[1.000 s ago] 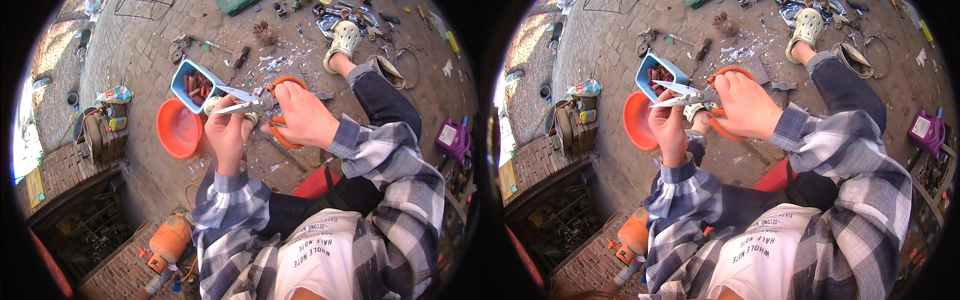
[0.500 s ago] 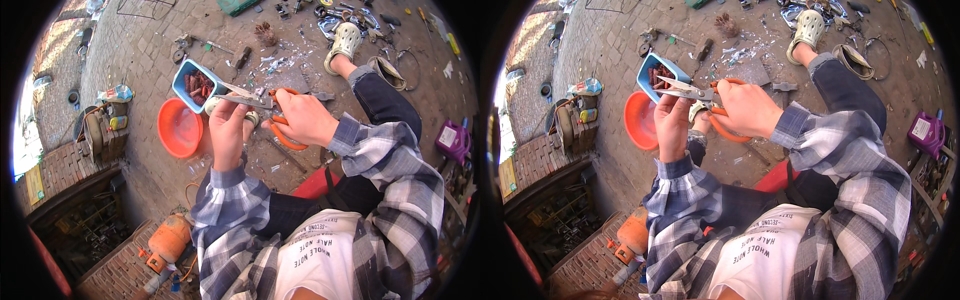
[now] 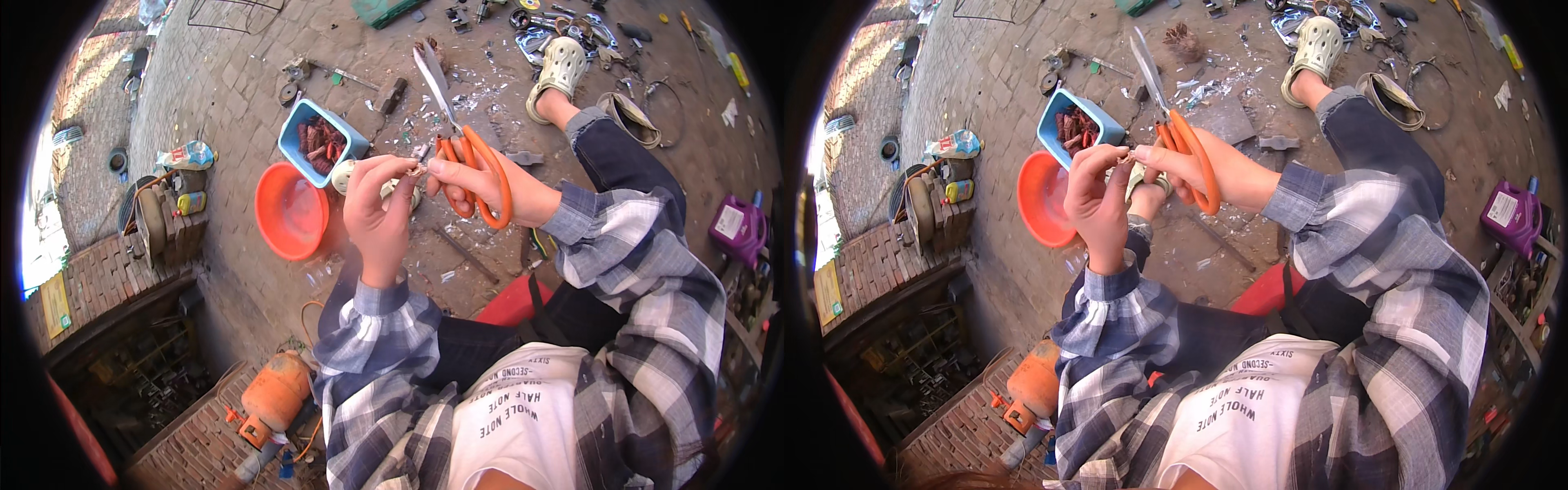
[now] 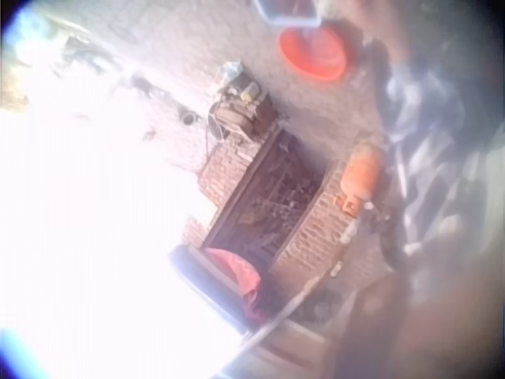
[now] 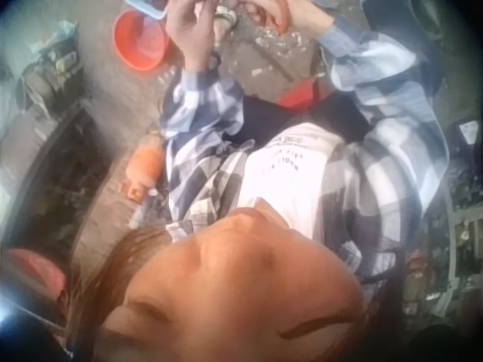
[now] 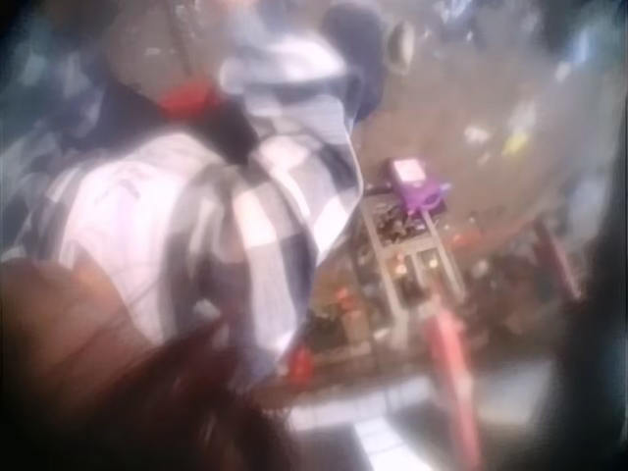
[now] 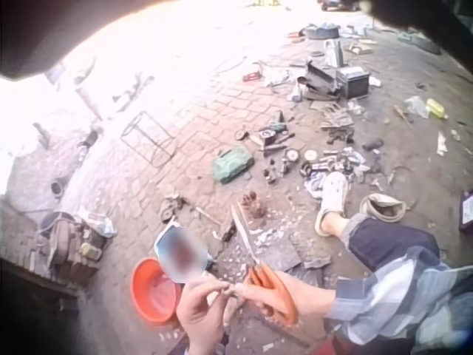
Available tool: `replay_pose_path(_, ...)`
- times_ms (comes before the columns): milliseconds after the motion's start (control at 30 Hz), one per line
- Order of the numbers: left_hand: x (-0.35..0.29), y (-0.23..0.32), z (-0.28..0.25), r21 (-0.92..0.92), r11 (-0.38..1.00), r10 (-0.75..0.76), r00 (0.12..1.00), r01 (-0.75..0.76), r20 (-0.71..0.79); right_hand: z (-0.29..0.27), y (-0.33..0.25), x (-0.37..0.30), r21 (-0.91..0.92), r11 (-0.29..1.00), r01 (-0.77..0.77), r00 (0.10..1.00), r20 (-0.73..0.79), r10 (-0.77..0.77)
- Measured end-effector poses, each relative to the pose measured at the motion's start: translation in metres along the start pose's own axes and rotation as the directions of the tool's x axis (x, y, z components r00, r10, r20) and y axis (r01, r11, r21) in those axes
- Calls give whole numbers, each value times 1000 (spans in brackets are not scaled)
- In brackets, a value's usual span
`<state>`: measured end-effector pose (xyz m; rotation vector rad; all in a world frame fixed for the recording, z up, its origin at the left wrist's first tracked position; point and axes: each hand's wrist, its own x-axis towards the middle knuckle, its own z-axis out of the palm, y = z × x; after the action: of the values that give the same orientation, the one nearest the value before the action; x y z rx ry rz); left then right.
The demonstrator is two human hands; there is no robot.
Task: The person sits on the ground and uses a hammer to strike small metal pieces on a metal block. They then use orange-handled scissors to cut and trim the metal pieces. The person handles the metal pieces by hand, placing them on the block and adjusting them before striking or cutting.
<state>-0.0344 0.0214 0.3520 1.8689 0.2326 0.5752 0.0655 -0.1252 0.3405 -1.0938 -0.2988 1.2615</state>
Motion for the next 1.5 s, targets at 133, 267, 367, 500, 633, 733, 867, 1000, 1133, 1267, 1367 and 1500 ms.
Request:
replay_pose_path(133,-2,0,2,-17,1000,-9,998,11,70,0,-4,-1,43,985,168,983,-84,-164)
replay_pose_path(267,-3,8,9,-212,970,-108,992,120,66,0,-8,0,41,962,269,956,-134,-261)
replay_pose_path(367,-4,7,10,-259,954,-141,988,152,61,-2,0,1,-8,941,337,932,-138,-335)
replay_pose_path(500,-5,3,7,-289,945,-146,988,155,53,0,-1,-1,-14,931,365,918,-159,-363)
replay_pose_path(633,-6,4,4,-350,914,-200,979,204,47,1,-3,0,-3,942,336,932,-144,-333)
replay_pose_path(733,-6,4,5,-327,925,-191,980,196,46,1,-5,1,-25,959,282,951,-126,-283)
replay_pose_path(867,-6,5,5,-285,941,-173,983,184,62,-1,2,4,-33,959,283,948,-142,-285)
replay_pose_path(1000,-7,6,5,-266,940,-202,977,214,72,0,3,5,-80,936,343,917,-188,-352)
replay_pose_path(1133,-9,3,9,-199,954,-219,975,223,39,4,-2,5,-84,937,338,910,-226,-348)
replay_pose_path(1267,-10,4,10,-172,961,-223,975,219,-8,5,-2,5,-42,958,285,929,-235,-287)
replay_pose_path(1367,-10,6,11,-163,963,-224,974,216,-34,5,-5,5,-72,957,282,934,-209,-291)
replay_pose_path(1500,-11,10,9,-175,951,-266,963,255,-44,8,-7,7,-87,947,311,927,-195,-322)
